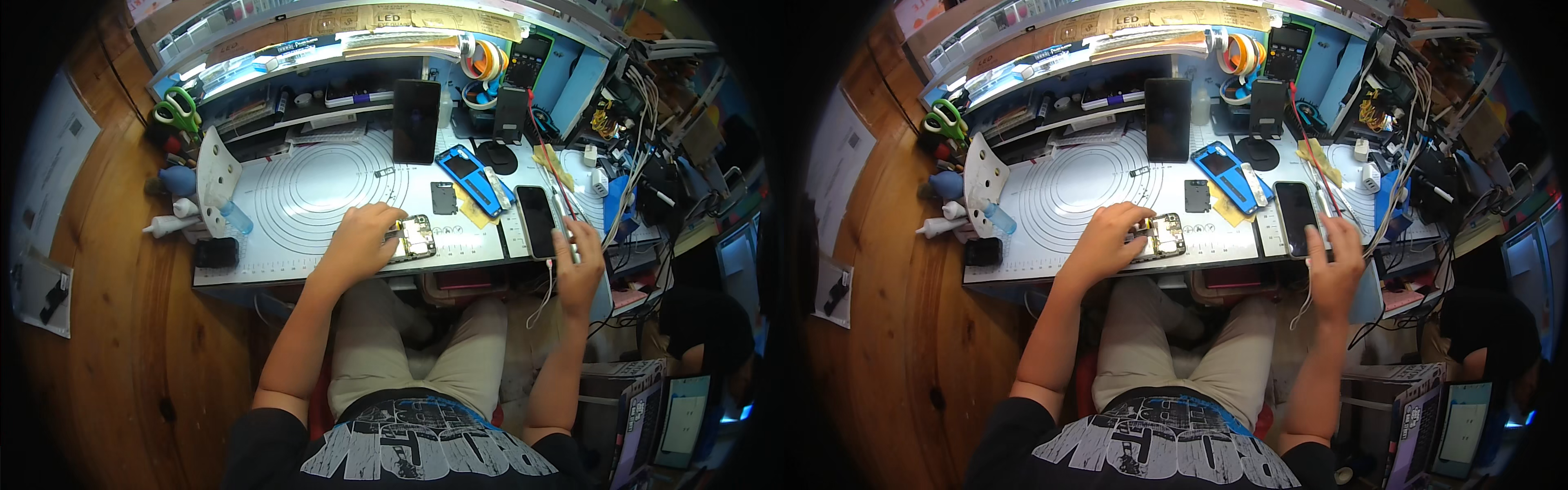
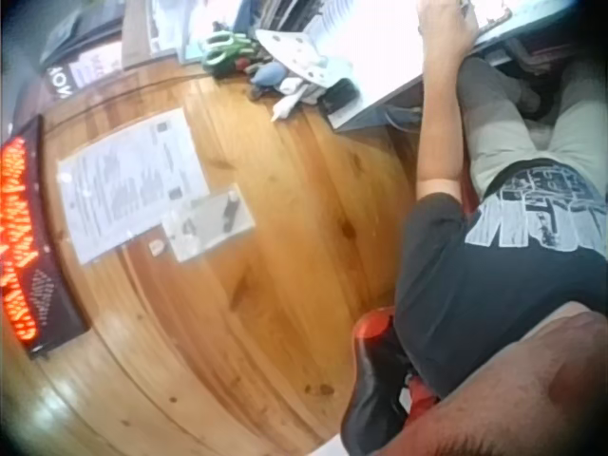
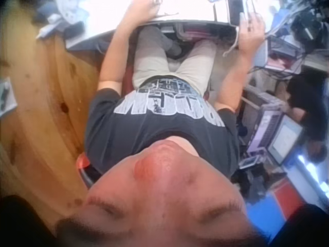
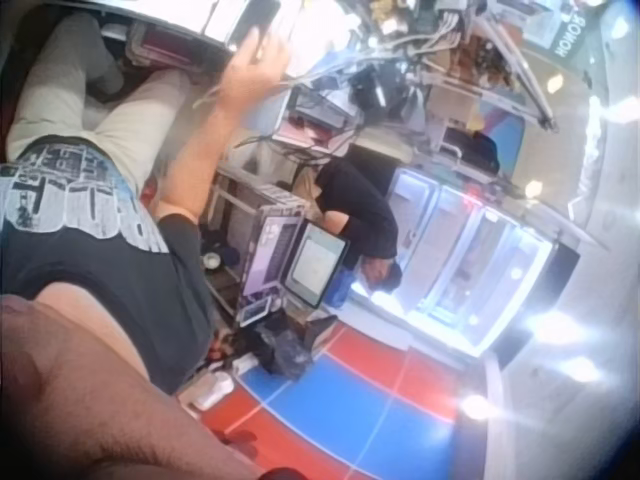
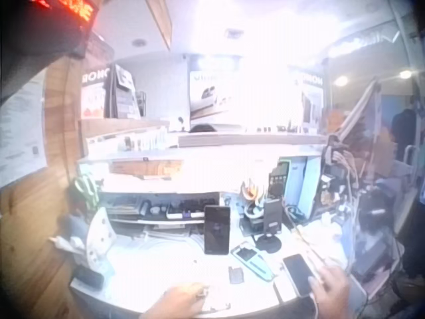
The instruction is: The person uses a powered screwdriver to remove screws from the internal chassis of a mobile phone, disconnects internal components, and picks up a replacement battery.
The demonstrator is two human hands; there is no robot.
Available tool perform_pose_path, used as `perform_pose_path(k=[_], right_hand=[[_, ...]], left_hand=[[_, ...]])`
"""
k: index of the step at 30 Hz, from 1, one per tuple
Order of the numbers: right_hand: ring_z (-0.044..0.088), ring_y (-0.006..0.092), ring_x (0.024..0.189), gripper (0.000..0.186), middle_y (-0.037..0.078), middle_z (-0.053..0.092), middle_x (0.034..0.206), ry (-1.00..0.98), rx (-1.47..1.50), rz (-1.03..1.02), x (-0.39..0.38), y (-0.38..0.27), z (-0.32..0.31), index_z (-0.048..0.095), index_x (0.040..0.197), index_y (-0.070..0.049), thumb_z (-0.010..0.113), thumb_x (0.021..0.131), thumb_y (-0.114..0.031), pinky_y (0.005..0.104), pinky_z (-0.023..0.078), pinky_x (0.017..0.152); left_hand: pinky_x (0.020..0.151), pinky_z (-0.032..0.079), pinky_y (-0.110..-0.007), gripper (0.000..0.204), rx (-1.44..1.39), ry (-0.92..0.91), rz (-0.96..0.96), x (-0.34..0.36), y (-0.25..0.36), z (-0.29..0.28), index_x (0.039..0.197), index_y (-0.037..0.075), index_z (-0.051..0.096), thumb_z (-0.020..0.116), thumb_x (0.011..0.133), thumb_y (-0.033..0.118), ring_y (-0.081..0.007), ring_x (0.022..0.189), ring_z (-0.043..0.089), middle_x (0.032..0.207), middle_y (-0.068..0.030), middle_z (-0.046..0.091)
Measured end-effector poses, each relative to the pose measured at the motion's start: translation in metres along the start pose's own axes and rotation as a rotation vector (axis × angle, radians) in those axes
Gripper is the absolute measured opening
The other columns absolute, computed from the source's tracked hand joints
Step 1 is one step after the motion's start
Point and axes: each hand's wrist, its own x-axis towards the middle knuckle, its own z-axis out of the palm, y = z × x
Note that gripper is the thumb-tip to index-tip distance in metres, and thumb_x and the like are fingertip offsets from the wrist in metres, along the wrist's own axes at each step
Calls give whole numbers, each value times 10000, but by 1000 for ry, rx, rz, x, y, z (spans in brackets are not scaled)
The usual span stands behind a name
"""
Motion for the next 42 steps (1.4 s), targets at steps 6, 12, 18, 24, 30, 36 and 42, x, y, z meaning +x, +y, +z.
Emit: perform_pose_path(k=[6,12,18,24,30,36,42], right_hand=[[632,292,948,207,113,665,1001,-350,416,-169,-38,-81,70,745,1057,-23,750,852,-54,385,499,851],[598,291,977,144,96,646,1001,-415,438,-228,-38,-98,113,730,964,-26,762,833,-79,399,452,890],[597,301,978,73,104,645,1002,-365,432,-187,-41,-101,130,690,908,-14,724,855,-53,408,452,888],[611,306,869,69,130,644,939,-380,492,-94,-35,-117,133,632,969,1,671,922,-31,396,489,796],[617,163,637,99,125,671,850,-451,730,249,-36,-137,140,609,1037,22,648,989,-55,301,485,582],[616,80,681,225,55,674,866,-384,917,393,-25,-150,145,640,1153,-5,714,951,-70,247,509,591],[666,123,894,452,122,699,1090,-95,1011,347,15,-138,86,484,1416,64,623,991,1,261,565,694]], left_hand=[[780,497,-360,383,-124,41,-155,-20,-11,-1,1162,16,688,746,789,84,-224,833,608,928,-91,659],[756,476,-290,550,-239,64,-204,-21,-10,-13,1274,33,661,819,754,120,-144,804,548,886,-36,609],[860,421,-236,713,-646,271,-308,-52,-24,-12,1476,20,480,753,817,29,-95,906,496,951,-7,517],[907,441,-259,439,-911,418,-338,-62,-36,-6,1383,-33,557,550,944,-6,-109,935,526,953,-26,557],[924,429,-265,349,-782,403,-320,-61,-38,-6,1281,-52,629,478,977,28,-113,959,530,981,-43,583],[910,423,-255,351,-737,403,-288,-61,-42,-5,1285,-44,633,479,981,40,-115,946,524,976,-41,586],[919,424,-257,351,-781,376,-313,-61,-39,-10,1296,-35,630,477,992,51,-115,941,530,974,-34,595]])
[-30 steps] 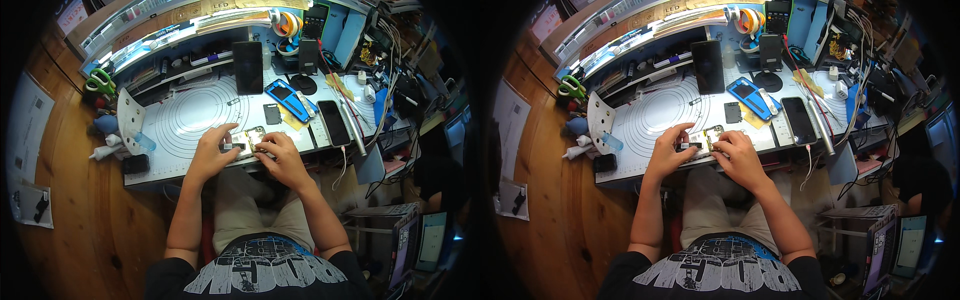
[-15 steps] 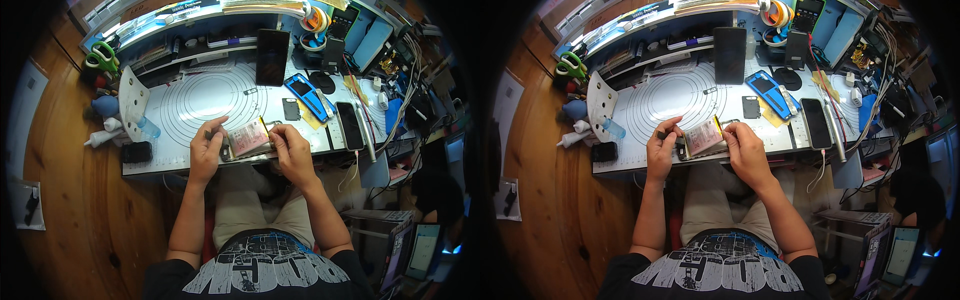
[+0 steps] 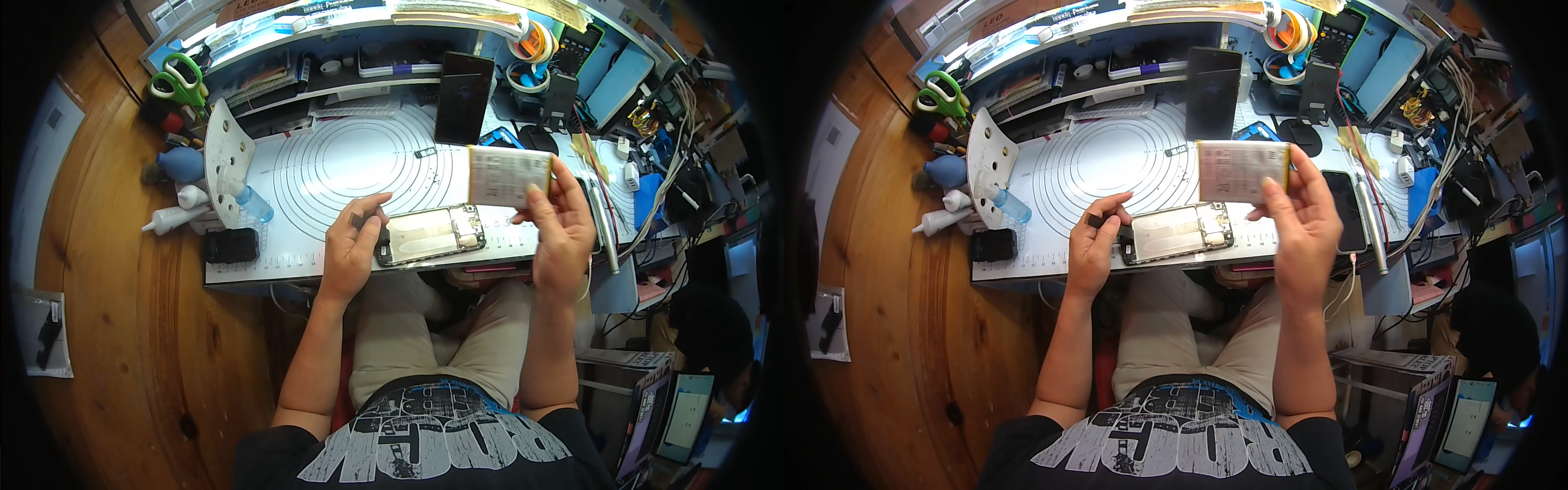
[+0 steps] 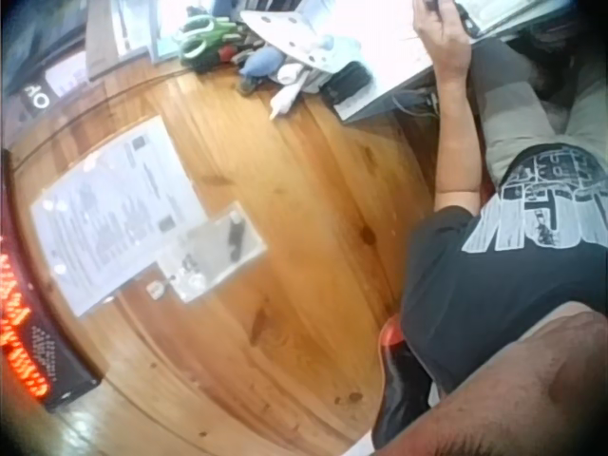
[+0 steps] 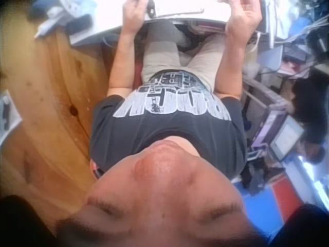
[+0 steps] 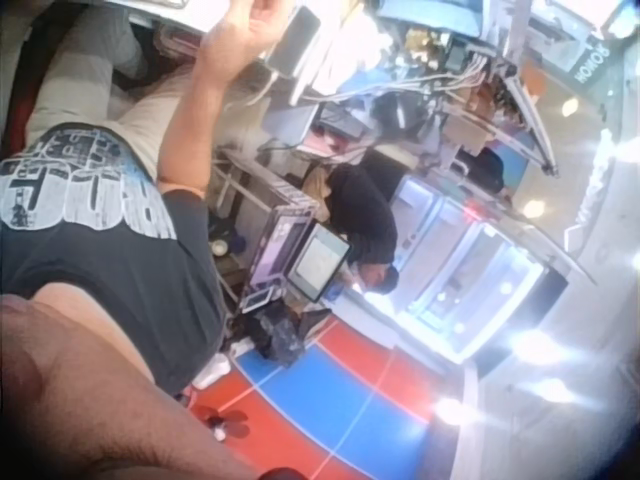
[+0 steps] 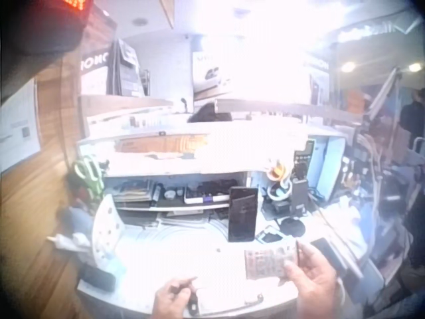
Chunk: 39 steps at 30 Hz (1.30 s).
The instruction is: The person uses a powered screwdriver to remove screws from the internal chassis of a mobile phone, disconnects internal components, and picks up a replacement battery.
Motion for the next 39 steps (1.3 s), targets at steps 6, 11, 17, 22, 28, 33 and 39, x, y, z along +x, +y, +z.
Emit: perform_pose_path(k=[6,11,17,22,28,33,39], right_hand=[[674,150,907,339,124,698,1090,27,124,2,-25,-9,-39,551,1319,69,616,999,-20,287,573,695],[656,137,904,281,117,692,1105,-91,13,117,-56,-26,-71,607,1262,55,625,989,-12,286,547,691],[654,154,914,271,72,699,1022,-526,-309,162,-84,-32,-59,679,1203,42,660,933,43,270,515,817],[601,39,790,318,54,704,976,-233,97,453,-98,-19,-41,655,1252,5,728,954,-77,189,452,634],[570,33,632,167,18,700,824,-320,121,597,-102,-8,-47,699,1065,14,747,933,-77,198,437,539],[557,27,615,135,20,691,798,-279,153,545,-106,-5,-48,702,1030,21,741,931,-63,192,417,520],[555,32,614,124,24,687,794,-274,164,507,-105,-7,-51,708,1027,26,732,933,-52,193,413,518]], left_hand=[[973,426,-282,361,-66,27,-42,-3,-2,-2,1315,-32,617,473,999,67,-124,993,546,1008,-47,607],[1048,419,-324,468,-54,312,235,-13,14,2,1394,-71,513,528,984,154,-178,1132,573,1184,-119,648],[855,551,-283,356,-143,-290,-234,-81,67,43,1250,0,667,746,914,88,-118,916,680,1035,-86,715],[827,540,-250,158,-342,-214,-449,-90,60,67,1095,-15,707,705,974,86,-75,870,660,937,-25,729],[797,535,-246,83,-474,-171,-483,-83,67,71,1023,2,658,689,981,66,-77,887,650,979,-49,720],[779,530,-239,78,-448,-141,-450,-83,72,81,1000,3,652,697,974,62,-66,858,646,953,-49,721],[767,524,-229,79,-419,-119,-398,-81,75,85,980,4,654,702,971,66,-60,841,645,929,-46,722]])
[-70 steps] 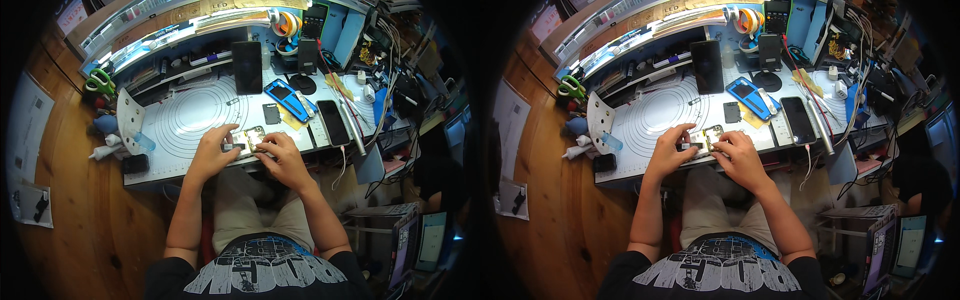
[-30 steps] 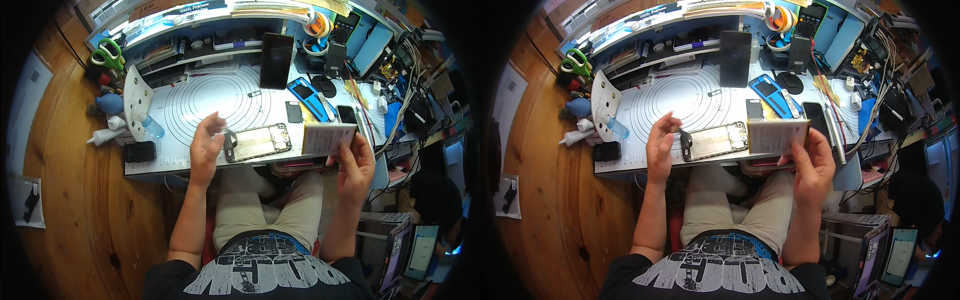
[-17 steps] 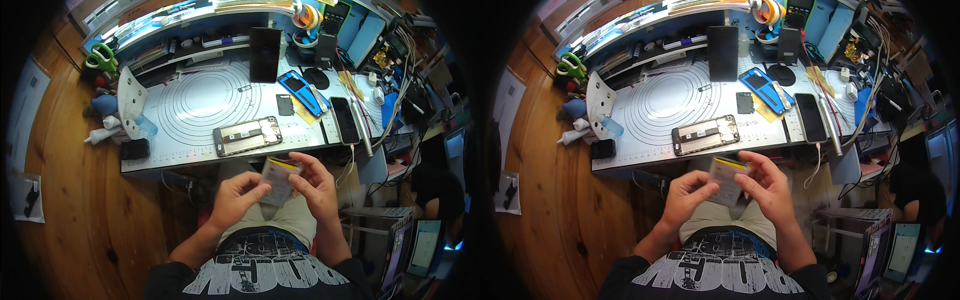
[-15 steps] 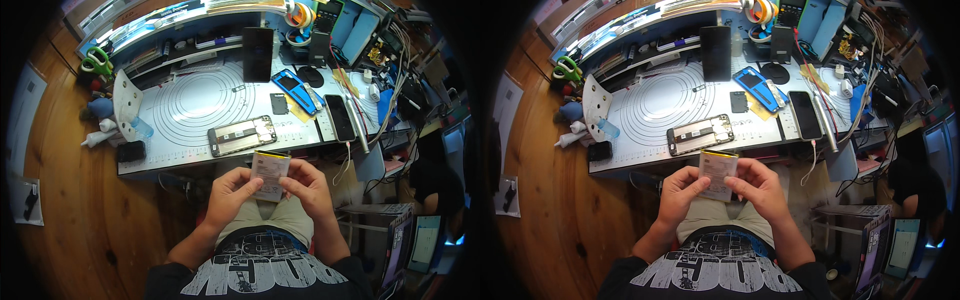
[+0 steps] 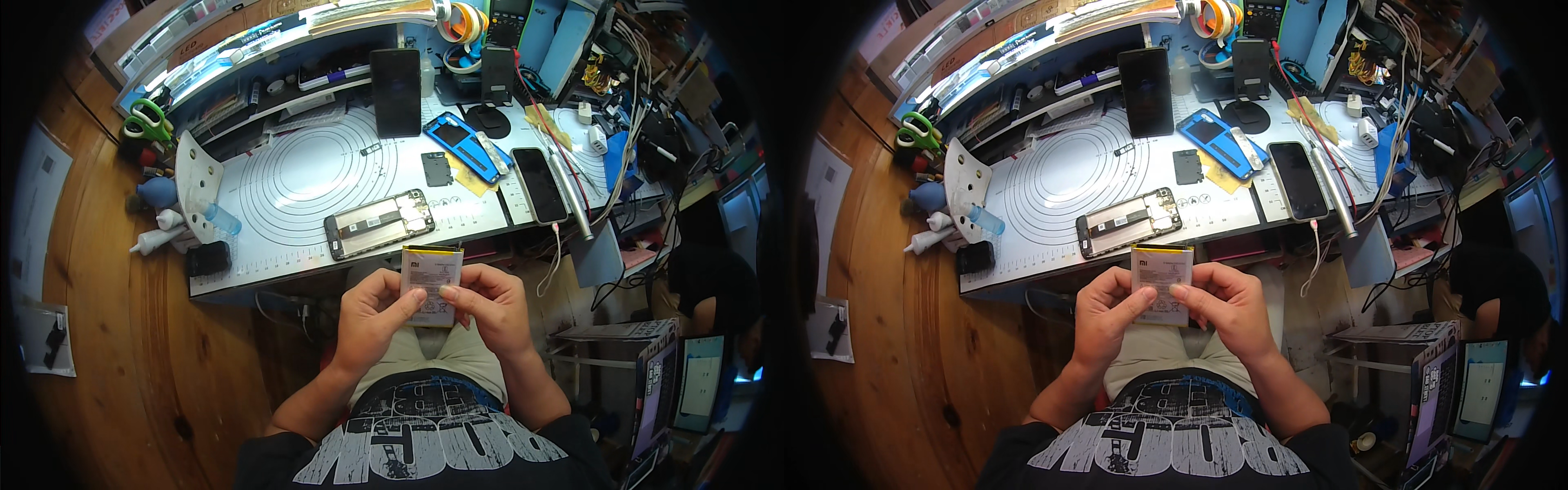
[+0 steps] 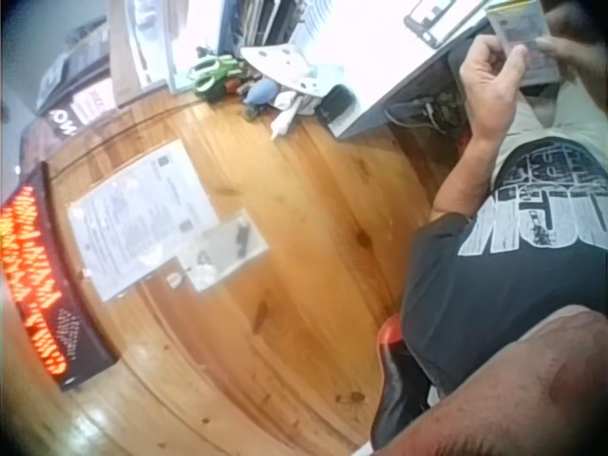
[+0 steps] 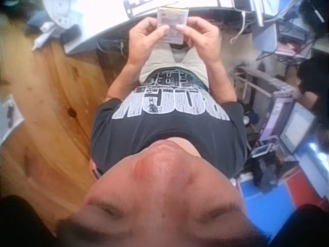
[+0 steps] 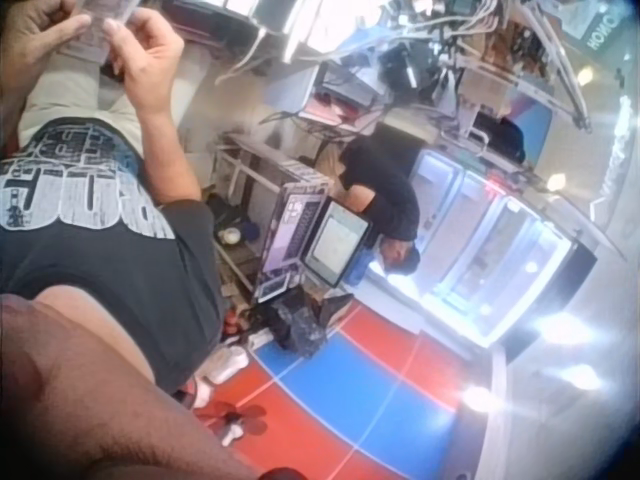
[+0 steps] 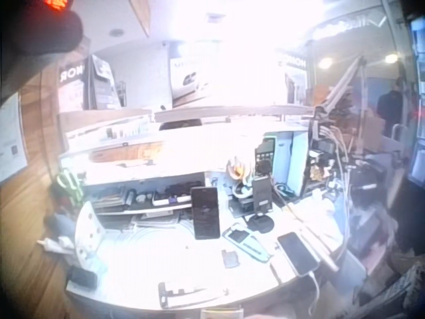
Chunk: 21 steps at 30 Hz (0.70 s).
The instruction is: The person uses a powered screwdriver to remove screws from the internal chassis of a mobile phone, disconnects internal components, and picks up a replacement battery.
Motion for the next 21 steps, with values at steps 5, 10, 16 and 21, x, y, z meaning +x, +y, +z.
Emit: perform_pose_path(k=[5,10,16,21], right_hand=[[570,46,622,129,39,692,812,-31,67,51,0,-4,-2,712,1026,34,730,928,-49,202,423,523],[569,48,618,127,38,695,811,-27,104,41,1,-5,-3,711,1023,35,730,928,-46,202,420,522],[649,149,756,214,87,700,911,158,-635,-698,5,-10,0,750,1053,7,743,850,74,273,519,657],[650,215,774,421,82,661,948,189,-917,-1132,17,-23,3,773,1090,-36,753,693,104,320,538,661]], left_hand=[[779,530,-232,77,-8,-20,-13,0,2,0,974,5,653,697,975,69,-60,847,646,931,-48,722],[786,532,-230,84,-27,-44,0,0,6,3,988,2,653,691,983,77,-48,857,641,939,-40,722],[982,528,-352,576,675,74,503,12,7,14,1397,-38,548,795,896,105,-243,1162,657,1273,-179,674],[1139,430,-429,928,217,-127,634,26,-9,17,1546,-62,295,857,824,95,-326,1388,500,1570,-247,411]])
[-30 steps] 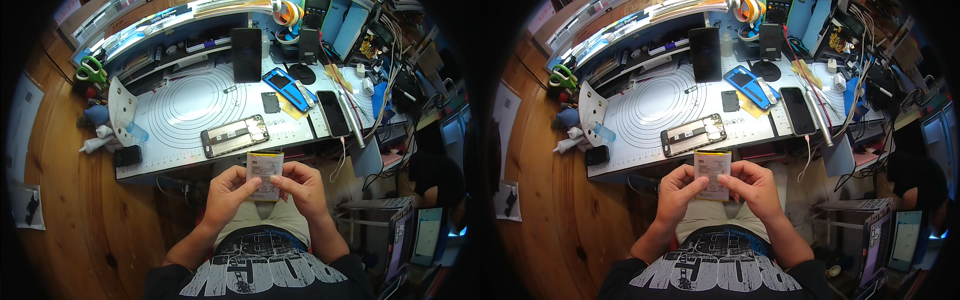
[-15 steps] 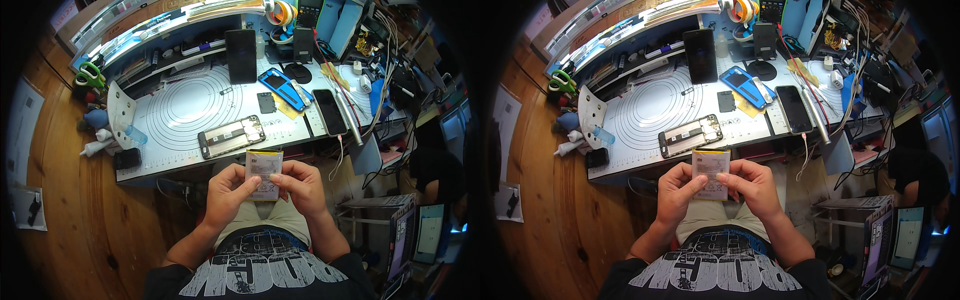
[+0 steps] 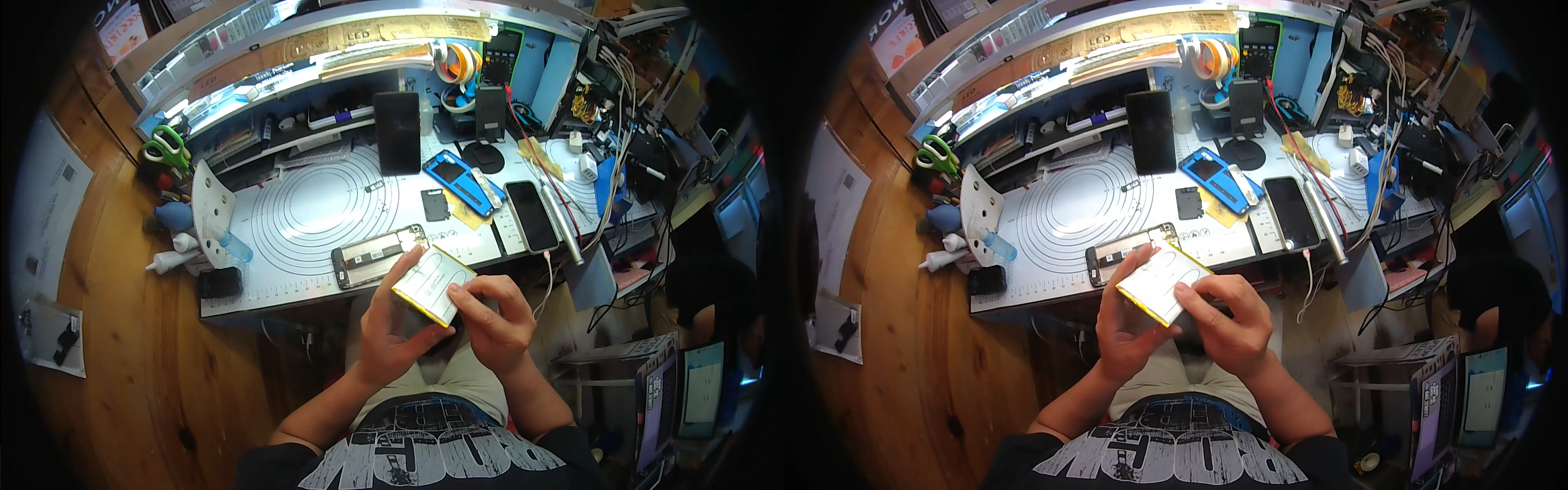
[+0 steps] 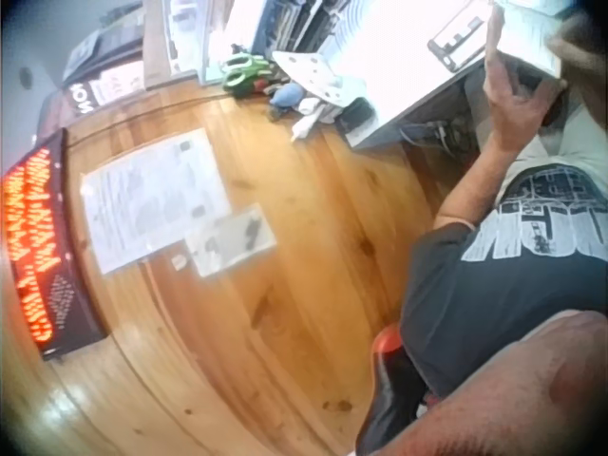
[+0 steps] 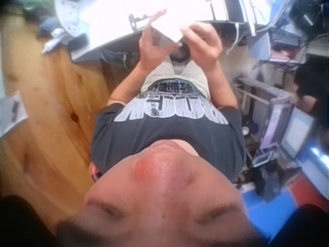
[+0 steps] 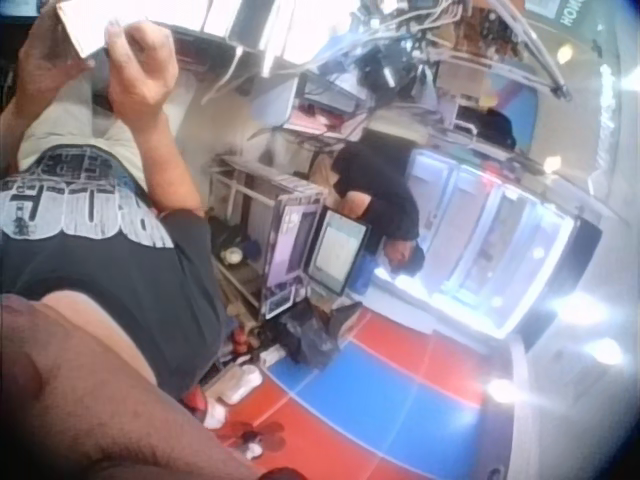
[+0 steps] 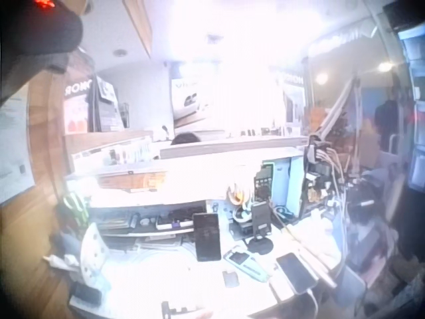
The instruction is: The person uses a powered screwdriver to remove screws from the internal chassis of a mobile phone, disconnects internal components, and picks up a replacement battery.
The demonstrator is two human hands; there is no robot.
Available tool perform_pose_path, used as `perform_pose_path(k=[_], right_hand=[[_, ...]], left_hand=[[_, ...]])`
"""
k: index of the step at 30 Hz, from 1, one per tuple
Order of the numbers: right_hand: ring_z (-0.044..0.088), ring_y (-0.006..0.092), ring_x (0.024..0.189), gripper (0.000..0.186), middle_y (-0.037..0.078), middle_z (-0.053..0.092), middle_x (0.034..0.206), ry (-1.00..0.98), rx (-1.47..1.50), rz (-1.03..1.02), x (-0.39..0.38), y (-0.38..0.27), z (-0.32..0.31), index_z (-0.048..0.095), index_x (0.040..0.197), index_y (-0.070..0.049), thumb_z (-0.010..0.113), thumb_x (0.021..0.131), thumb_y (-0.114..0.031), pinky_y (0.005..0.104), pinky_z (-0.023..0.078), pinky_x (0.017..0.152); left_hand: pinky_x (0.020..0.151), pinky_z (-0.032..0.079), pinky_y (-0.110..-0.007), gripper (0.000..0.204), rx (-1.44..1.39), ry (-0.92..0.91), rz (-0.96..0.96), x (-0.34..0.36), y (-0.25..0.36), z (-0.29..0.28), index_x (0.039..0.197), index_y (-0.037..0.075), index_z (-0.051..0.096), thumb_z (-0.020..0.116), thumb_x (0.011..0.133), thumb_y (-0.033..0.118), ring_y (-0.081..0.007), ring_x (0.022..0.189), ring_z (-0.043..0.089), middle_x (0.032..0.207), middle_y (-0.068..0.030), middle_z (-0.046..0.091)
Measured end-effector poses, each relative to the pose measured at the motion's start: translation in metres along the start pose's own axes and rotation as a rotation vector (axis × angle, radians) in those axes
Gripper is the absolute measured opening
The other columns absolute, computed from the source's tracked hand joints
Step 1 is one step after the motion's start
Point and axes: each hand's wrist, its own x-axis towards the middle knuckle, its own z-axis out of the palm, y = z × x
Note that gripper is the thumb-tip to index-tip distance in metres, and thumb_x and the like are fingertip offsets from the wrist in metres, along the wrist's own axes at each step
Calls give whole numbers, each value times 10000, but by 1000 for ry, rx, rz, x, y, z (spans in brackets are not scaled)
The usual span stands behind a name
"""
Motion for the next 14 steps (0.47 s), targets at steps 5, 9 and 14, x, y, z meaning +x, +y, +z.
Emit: perform_pose_path(k=[5,9,14], right_hand=[[648,223,783,431,73,649,965,6,37,-114,10,-6,6,782,1078,-42,787,653,27,325,549,674],[632,221,824,412,72,641,960,8,1,-84,13,-12,4,787,1064,-53,824,655,-21,327,542,702],[618,247,903,497,117,625,1064,61,50,-18,11,-4,1,671,1233,13,865,787,-90,336,534,746]], left_hand=[[1123,444,-453,958,66,89,243,12,-6,4,1526,-72,277,878,813,149,-344,1384,499,1536,-280,430],[1133,430,-466,959,29,93,247,21,-4,6,1497,-74,302,894,810,235,-362,1381,495,1471,-279,486],[1121,437,-483,892,-77,166,367,34,-10,-1,1454,-50,354,887,816,274,-373,1396,480,1459,-294,485]])
